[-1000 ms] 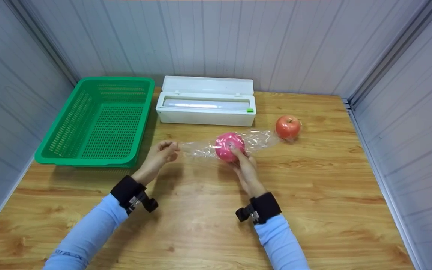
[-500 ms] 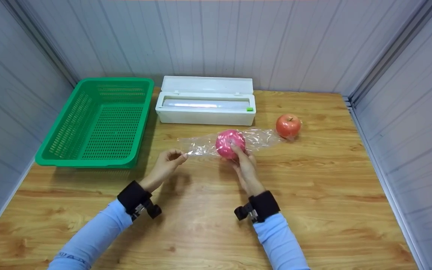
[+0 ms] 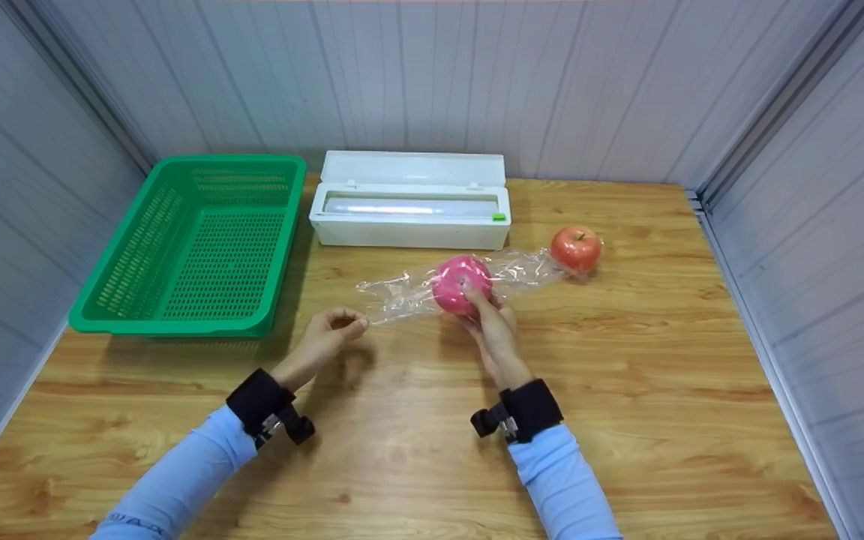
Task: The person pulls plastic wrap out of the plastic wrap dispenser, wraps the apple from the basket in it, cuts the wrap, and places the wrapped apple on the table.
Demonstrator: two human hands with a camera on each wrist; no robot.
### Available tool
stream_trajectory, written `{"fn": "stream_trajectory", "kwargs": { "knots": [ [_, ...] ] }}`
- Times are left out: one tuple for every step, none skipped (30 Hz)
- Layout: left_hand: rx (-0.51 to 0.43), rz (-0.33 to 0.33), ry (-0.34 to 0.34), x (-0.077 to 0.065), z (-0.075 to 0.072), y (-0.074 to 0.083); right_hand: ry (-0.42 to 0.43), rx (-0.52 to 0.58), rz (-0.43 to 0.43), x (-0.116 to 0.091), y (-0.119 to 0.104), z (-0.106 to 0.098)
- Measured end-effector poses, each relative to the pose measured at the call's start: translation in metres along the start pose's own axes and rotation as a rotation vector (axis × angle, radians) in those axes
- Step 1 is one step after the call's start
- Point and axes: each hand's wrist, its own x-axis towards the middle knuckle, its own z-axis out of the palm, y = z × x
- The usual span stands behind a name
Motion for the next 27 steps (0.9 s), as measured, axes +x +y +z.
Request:
{"fn": "stream_trajectory", "kwargs": {
  "knots": [
    [-0.127,-0.05,-0.008,0.001,0.001,0.0,-0.009,0.002,0.0,-0.001,0.0,0.001],
    [-0.262,-0.114,-0.01,0.003,0.003,0.0,-0.019,0.011,0.003,-0.001,0.0,0.002],
    [-0.399,-0.175,-0.016,0.005,0.004,-0.001,-0.033,0.024,0.006,-0.001,-0.001,0.003],
    [-0.522,-0.235,-0.023,0.007,0.006,0.0,-0.042,0.036,0.01,-0.001,0.0,0.004],
    [-0.617,-0.284,-0.033,0.009,0.008,0.0,-0.055,0.041,0.013,-0.001,0.0,0.005],
    [-0.672,-0.313,-0.046,0.012,0.011,0.0,-0.065,0.047,0.018,-0.001,0.001,0.006],
    [-0.709,-0.346,-0.048,0.015,0.013,0.001,-0.075,0.044,0.026,-0.002,0.002,0.007],
    [-0.722,-0.369,-0.049,0.018,0.015,0.001,-0.08,0.042,0.033,-0.002,0.003,0.008],
    [-0.729,-0.388,-0.045,0.021,0.017,0.001,-0.084,0.036,0.039,-0.002,0.004,0.008],
    [-0.724,-0.4,-0.031,0.023,0.019,0.001,-0.085,0.033,0.044,-0.002,0.005,0.009],
    [-0.715,-0.411,-0.009,0.025,0.02,0.001,-0.089,0.029,0.051,-0.002,0.006,0.009],
    [-0.711,-0.422,0.019,0.027,0.021,0.001,-0.088,0.03,0.056,-0.002,0.007,0.009],
    [-0.714,-0.435,0.047,0.029,0.022,0.001,-0.088,0.034,0.059,-0.003,0.007,0.009],
    [-0.719,-0.445,0.064,0.03,0.023,0.001,-0.088,0.041,0.059,-0.003,0.007,0.009],
    [-0.728,-0.455,0.077,0.031,0.023,0.001,-0.09,0.048,0.059,-0.003,0.007,0.009],
    [-0.739,-0.459,0.081,0.031,0.024,0.0,-0.094,0.053,0.059,-0.003,0.007,0.009],
    [-0.747,-0.461,0.081,0.031,0.024,0.0,-0.102,0.053,0.059,-0.003,0.007,0.009],
    [-0.749,-0.461,0.083,0.031,0.024,0.0,-0.107,0.057,0.058,-0.003,0.007,0.009],
    [-0.745,-0.451,0.081,0.032,0.024,0.0,-0.108,0.061,0.059,-0.003,0.006,0.008],
    [-0.738,-0.439,0.081,0.032,0.023,0.0,-0.108,0.062,0.06,-0.003,0.006,0.007],
    [-0.722,-0.425,0.085,0.032,0.022,0.0,-0.108,0.06,0.059,-0.003,0.006,0.006],
    [-0.7,-0.414,0.097,0.032,0.022,0.001,-0.103,0.058,0.057,-0.002,0.005,0.006],
    [-0.673,-0.403,0.107,0.032,0.021,0.002,-0.099,0.052,0.057,-0.002,0.005,0.005],
    [-0.65,-0.398,0.119,0.032,0.019,0.003,-0.088,0.051,0.054,-0.002,0.005,0.004],
    [-0.634,-0.387,0.119,0.032,0.018,0.004,-0.076,0.048,0.052,-0.002,0.005,0.003],
    [-0.623,-0.381,0.121,0.031,0.017,0.005,-0.066,0.044,0.05,-0.002,0.005,0.003],
    [-0.614,-0.375,0.122,0.03,0.016,0.007,-0.059,0.038,0.05,-0.002,0.006,0.002]
  ]
}}
